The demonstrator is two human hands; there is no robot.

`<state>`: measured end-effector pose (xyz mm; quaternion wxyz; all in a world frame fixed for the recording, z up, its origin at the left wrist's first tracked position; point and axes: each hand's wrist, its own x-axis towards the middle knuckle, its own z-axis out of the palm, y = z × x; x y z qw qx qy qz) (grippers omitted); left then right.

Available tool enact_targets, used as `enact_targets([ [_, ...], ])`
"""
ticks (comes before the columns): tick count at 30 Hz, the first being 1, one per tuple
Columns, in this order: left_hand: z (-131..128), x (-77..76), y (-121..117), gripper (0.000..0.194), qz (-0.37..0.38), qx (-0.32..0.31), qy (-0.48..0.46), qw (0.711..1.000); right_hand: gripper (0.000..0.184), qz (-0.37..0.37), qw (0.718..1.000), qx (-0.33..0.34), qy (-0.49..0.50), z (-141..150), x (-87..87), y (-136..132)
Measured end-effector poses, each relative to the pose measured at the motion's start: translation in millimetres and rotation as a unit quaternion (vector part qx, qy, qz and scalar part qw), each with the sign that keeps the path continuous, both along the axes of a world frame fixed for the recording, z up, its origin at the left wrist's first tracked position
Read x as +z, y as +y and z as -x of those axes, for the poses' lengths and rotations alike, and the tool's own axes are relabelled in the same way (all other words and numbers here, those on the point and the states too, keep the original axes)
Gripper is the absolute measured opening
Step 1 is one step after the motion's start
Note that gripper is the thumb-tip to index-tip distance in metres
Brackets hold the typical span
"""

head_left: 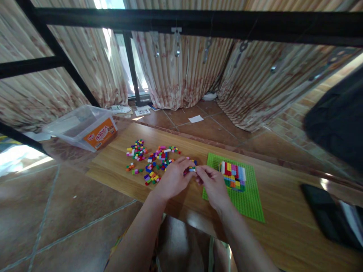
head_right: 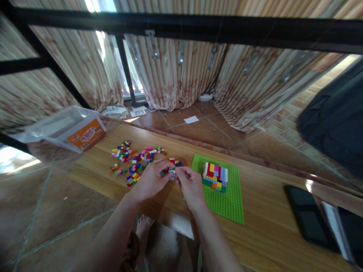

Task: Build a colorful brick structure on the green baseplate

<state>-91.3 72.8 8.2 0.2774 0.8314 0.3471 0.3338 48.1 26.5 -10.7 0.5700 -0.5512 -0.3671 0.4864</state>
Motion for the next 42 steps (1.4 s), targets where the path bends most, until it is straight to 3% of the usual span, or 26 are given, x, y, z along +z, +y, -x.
enact_targets([
  [13,-1,4.7,-2,0.007,0.040,-0.052,-0.043,0.997,0.028,0.057,0.982,0.043,0.175,-11,5.4,-11],
  [20,0,-2.0,2,0.017,0.050,-0.057,0.031,0.997,0.034,0.070,0.992,-0.018,0.099,-28,11.4,-12],
  [30,-7,-9.9,3,0.024,0.023,-0.065,0.134,0.989,0.020,-0.031,0.995,-0.090,0.029,-72,11.4,-18],
  [36,-4,-11.9,6,0.024,0.015,-0.046,0.161,0.986,0.024,-0.028,0.988,-0.144,0.038,-95,14.8,-25],
  [42,-1,-6.1,8,0.032,0.018,-0.030,0.133,0.990,0.025,-0.028,0.987,-0.157,-0.028,-112,11.3,-32],
])
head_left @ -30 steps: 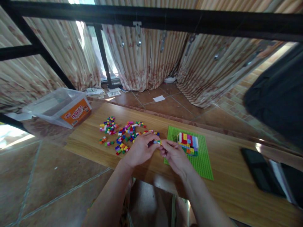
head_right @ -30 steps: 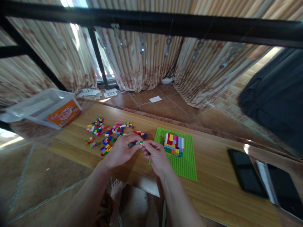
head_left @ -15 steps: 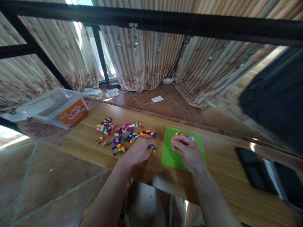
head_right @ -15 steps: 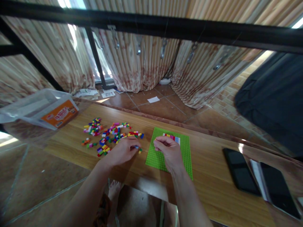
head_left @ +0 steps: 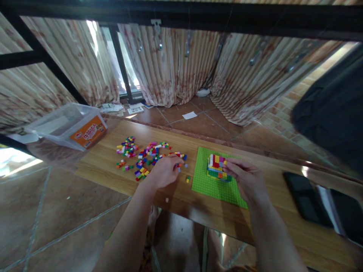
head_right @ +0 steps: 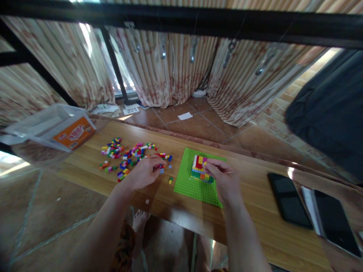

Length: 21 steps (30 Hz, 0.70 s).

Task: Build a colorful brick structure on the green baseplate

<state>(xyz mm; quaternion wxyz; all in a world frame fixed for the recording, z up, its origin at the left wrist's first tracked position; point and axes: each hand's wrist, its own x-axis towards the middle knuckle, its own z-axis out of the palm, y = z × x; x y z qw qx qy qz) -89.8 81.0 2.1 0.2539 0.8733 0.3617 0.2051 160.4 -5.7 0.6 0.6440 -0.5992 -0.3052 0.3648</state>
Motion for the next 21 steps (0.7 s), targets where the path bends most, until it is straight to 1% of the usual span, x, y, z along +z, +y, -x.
enact_targets([
  [2,5,8.5,-1,0.029,0.015,0.008,-0.011,1.000,0.027,0.008,0.999,-0.005,-0.048,-6,-2.3,-2],
  [4,13,18.9,-5,0.020,0.053,0.009,0.007,0.999,0.026,0.019,0.991,-0.013,-0.134,-13,-4.7,-4],
  [7,28,32.7,-17,0.011,0.119,-0.008,0.099,0.988,0.023,0.030,0.959,-0.009,-0.281,-22,-8.0,-8],
  [10,36,39.2,-34,0.015,0.145,0.005,0.219,0.965,0.022,0.027,0.930,0.016,-0.367,-28,-10.2,-12],
  [12,36,38.7,-43,0.016,0.134,0.010,0.249,0.959,0.021,0.021,0.922,0.028,-0.386,-28,-10.5,-14],
  [15,31,32.3,-50,0.012,0.104,0.001,0.269,0.958,0.020,0.007,0.915,0.034,-0.402,-25,-10.7,-15],
  [19,24,22.9,-47,0.009,0.093,-0.003,0.279,0.956,0.019,0.000,0.896,0.025,-0.443,-18,-15.1,-12],
  [21,21,21.5,-43,0.008,0.093,0.006,0.277,0.956,0.019,0.000,0.893,0.023,-0.449,-16,-18.7,-8],
])
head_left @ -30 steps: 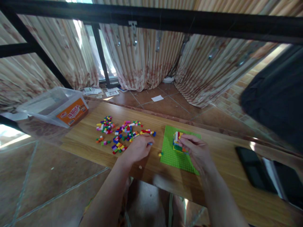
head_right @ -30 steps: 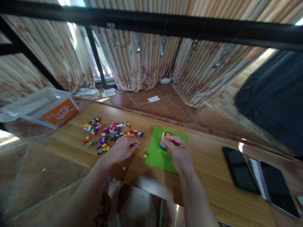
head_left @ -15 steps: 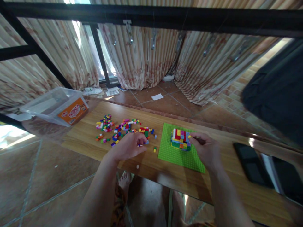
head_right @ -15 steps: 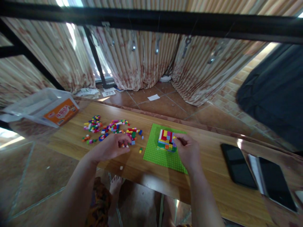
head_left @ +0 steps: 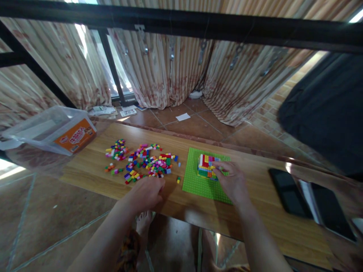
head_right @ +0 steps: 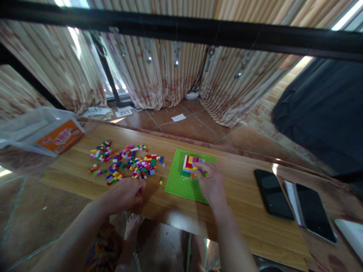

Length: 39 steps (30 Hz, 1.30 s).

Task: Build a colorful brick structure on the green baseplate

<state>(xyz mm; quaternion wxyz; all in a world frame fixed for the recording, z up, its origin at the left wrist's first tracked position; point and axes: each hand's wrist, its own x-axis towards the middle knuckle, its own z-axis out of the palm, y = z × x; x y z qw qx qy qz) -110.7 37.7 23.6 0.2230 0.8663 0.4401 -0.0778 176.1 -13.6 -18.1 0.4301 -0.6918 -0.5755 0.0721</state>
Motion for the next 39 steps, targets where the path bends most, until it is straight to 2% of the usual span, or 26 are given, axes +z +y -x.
enact_targets([
  [4,-6,1.4,4,0.008,-0.016,0.017,0.008,1.000,0.020,-0.003,1.000,0.007,-0.019,5,-3.9,8],
  [8,-11,2.3,3,0.010,-0.035,0.008,0.012,0.999,0.021,-0.016,0.998,0.015,-0.053,6,-3.2,9],
  [15,-33,4.4,1,0.008,-0.070,0.013,-0.084,0.994,0.022,-0.016,0.994,0.026,-0.107,3,-4.2,8],
  [21,-58,-4.2,-2,0.008,-0.110,-0.006,-0.152,0.982,0.027,-0.018,0.988,0.039,-0.149,3,-5.7,8],
  [29,-85,-11.7,-4,0.018,-0.117,-0.028,-0.171,0.978,0.027,-0.037,0.980,0.052,-0.190,1,-7.8,9],
  [34,-92,-15.6,-4,0.028,-0.116,-0.035,-0.193,0.974,0.027,-0.034,0.978,0.072,-0.195,-2,-10.7,9],
  [39,-93,-18.0,-2,0.026,-0.113,-0.031,-0.186,0.975,0.025,-0.026,0.982,0.061,-0.179,-1,-10.8,9],
])
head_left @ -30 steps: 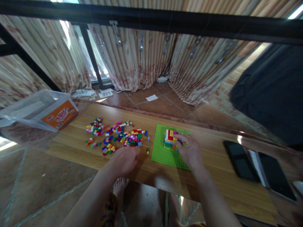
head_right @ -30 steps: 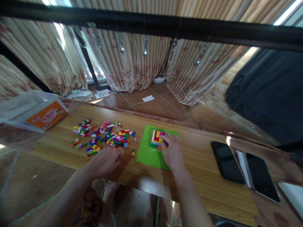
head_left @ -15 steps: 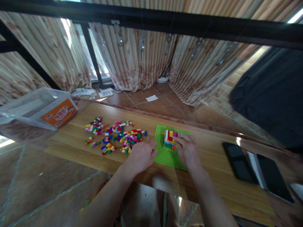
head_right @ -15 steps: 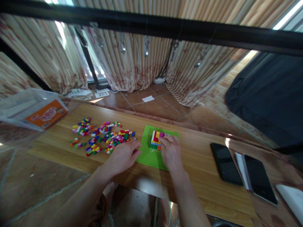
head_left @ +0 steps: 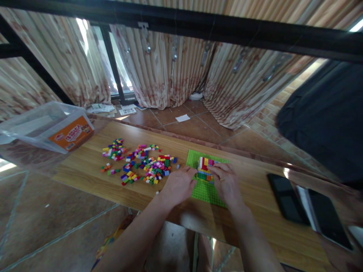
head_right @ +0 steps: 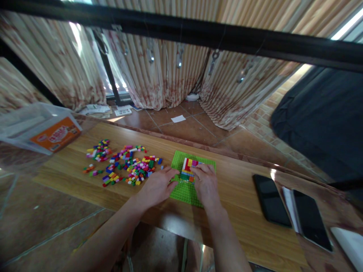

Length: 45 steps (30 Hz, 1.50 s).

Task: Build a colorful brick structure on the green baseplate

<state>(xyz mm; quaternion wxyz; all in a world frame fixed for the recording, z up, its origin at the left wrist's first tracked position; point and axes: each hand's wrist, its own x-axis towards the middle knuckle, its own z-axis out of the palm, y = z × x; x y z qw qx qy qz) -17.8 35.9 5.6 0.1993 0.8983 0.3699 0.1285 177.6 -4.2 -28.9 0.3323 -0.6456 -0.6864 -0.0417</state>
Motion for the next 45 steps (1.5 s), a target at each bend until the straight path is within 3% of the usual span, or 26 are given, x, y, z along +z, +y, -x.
enact_targets([
  [7,3,-2.8,4,0.022,-0.001,0.011,0.002,1.000,0.022,-0.011,0.993,-0.077,0.087,-2,10.5,-3],
  [13,4,-6.3,7,0.022,-0.004,0.014,-0.002,1.000,0.044,0.011,0.977,-0.162,0.139,-6,-3.3,4],
  [17,4,-5.3,6,0.021,-0.004,0.014,0.005,1.000,0.053,0.044,0.970,-0.173,0.164,-3,-17.1,12],
  [21,4,-4.2,6,0.022,-0.004,0.014,0.012,1.000,0.050,0.043,0.969,-0.156,0.188,-1,-23.7,14],
  [34,7,-5.3,7,0.023,0.005,0.018,0.005,1.000,0.045,0.026,0.966,-0.129,0.221,5,-26.4,11],
  [38,12,-3.7,9,0.021,0.004,0.029,-0.017,0.999,0.051,0.049,0.947,-0.133,0.288,2,-26.6,10],
  [40,16,-2.5,13,0.020,0.004,0.038,-0.034,0.999,0.052,0.030,0.933,-0.158,0.321,-4,-23.8,10],
  [45,34,-1.9,31,0.019,0.005,0.101,-0.132,0.986,0.043,-0.105,0.890,-0.230,0.380,-17,-6.2,14],
])
